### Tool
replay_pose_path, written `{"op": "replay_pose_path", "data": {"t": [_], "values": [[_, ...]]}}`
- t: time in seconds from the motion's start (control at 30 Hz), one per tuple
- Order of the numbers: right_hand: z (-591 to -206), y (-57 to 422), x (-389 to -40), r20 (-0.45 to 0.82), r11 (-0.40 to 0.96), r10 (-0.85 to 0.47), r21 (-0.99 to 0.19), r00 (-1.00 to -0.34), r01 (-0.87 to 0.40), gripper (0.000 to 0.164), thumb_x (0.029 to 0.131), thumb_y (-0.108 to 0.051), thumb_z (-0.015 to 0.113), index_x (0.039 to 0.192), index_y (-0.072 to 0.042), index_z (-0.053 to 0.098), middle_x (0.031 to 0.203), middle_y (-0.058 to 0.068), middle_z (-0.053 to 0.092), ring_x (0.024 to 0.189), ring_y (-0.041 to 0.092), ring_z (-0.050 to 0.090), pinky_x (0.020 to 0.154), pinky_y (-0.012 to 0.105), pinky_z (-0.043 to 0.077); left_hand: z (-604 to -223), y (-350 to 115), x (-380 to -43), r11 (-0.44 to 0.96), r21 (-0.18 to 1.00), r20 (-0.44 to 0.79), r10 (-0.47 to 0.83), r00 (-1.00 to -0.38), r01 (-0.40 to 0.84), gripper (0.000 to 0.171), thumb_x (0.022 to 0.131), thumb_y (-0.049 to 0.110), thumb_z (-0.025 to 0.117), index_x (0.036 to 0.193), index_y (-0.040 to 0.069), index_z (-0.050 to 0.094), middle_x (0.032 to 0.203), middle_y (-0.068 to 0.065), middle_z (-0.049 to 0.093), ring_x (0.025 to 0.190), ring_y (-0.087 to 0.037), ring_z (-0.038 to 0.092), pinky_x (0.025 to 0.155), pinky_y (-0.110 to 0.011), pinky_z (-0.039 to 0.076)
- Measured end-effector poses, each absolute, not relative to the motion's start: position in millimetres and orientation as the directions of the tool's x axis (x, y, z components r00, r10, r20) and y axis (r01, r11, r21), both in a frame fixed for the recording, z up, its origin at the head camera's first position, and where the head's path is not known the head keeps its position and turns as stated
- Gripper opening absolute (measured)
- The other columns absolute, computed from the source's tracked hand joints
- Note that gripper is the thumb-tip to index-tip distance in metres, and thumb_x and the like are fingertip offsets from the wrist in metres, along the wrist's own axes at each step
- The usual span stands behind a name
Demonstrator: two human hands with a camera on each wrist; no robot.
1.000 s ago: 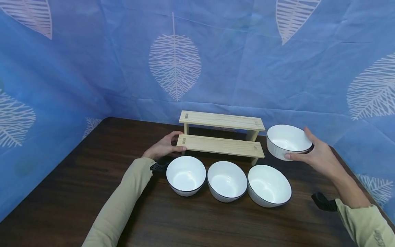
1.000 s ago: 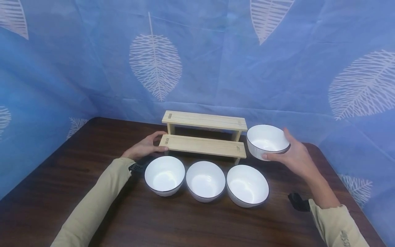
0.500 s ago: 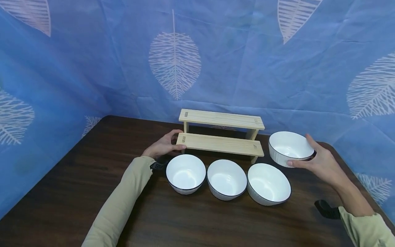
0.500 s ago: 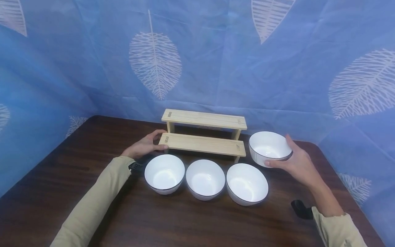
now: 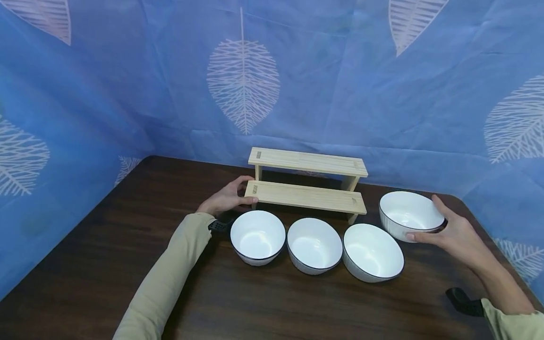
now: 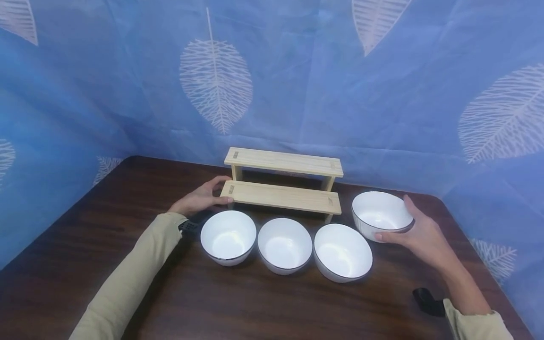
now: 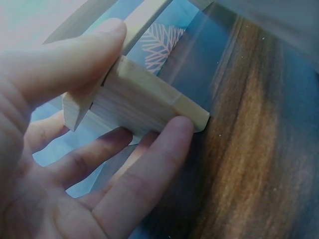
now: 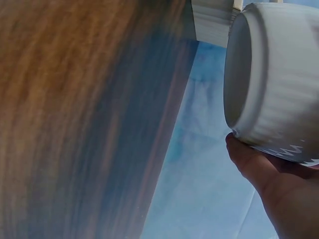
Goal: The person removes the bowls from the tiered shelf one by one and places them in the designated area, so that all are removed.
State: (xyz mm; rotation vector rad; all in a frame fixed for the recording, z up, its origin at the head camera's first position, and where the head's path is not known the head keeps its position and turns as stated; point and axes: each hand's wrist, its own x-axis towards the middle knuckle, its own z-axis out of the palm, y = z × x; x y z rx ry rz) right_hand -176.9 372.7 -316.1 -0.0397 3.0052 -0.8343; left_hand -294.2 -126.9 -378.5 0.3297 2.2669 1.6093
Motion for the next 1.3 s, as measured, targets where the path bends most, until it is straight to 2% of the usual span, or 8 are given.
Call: {"op": "replay_pose_path", "data": {"t": [0.2,0.3,0.77,1.1,1.3], "values": [[-322,375,-173,-0.041,0.865,-0.026,-0.501,-0.999,-0.002,0.123,0.087,-0.043,0.079,0.156,0.001,-0.013,0.153,0.048,0.008,0.13,0.066,0.028,0.086,0.07,0.043,-379,-130,-293,0.335,0.942,-0.144,0.374,-0.916,-0.012,0.072,0.095,0.01,0.073,0.154,0.01,0.032,0.134,-0.025,0.047,0.109,-0.033,0.062,0.09,-0.047,0.059],[-324,376,-171,-0.053,0.866,-0.02,-0.5,-0.998,0.009,0.123,0.087,-0.044,0.079,0.156,0.001,-0.013,0.151,0.049,0.01,0.129,0.067,0.029,0.086,0.07,0.044,-381,-131,-293,0.331,0.943,-0.145,0.379,-0.914,-0.012,0.072,0.095,0.01,0.073,0.154,0.009,0.032,0.135,-0.025,0.047,0.109,-0.034,0.062,0.089,-0.046,0.059],[-333,394,-161,-0.118,0.872,-0.034,-0.489,-0.992,0.028,0.121,0.089,-0.041,0.078,0.155,0.005,-0.012,0.141,0.054,0.022,0.122,0.064,0.038,0.076,0.053,0.052,-381,-130,-291,0.32,0.947,-0.116,0.41,-0.905,0.024,0.071,0.097,0.01,0.071,0.155,0.004,0.031,0.132,-0.026,0.048,0.111,-0.034,0.06,0.089,-0.044,0.059],[-345,408,-149,-0.146,0.892,-0.018,-0.45,-0.989,0.05,0.121,0.089,-0.043,0.077,0.153,0.011,-0.01,0.139,0.055,0.023,0.119,0.065,0.041,0.075,0.053,0.053,-385,-126,-292,0.314,0.949,-0.121,0.416,-0.901,0.018,0.072,0.096,0.01,0.072,0.155,0.005,0.03,0.134,-0.026,0.046,0.111,-0.035,0.06,0.09,-0.046,0.058],[-353,415,-147,-0.131,0.864,-0.072,-0.503,-0.989,0.004,0.115,0.091,-0.034,0.077,0.154,0.014,-0.005,0.14,0.052,0.024,0.117,0.065,0.042,0.074,0.053,0.054,-384,-126,-291,0.327,0.945,-0.116,0.401,-0.908,0.023,0.073,0.096,0.012,0.071,0.156,0.006,0.029,0.138,-0.027,0.044,0.116,-0.037,0.058,0.092,-0.047,0.057]]}}
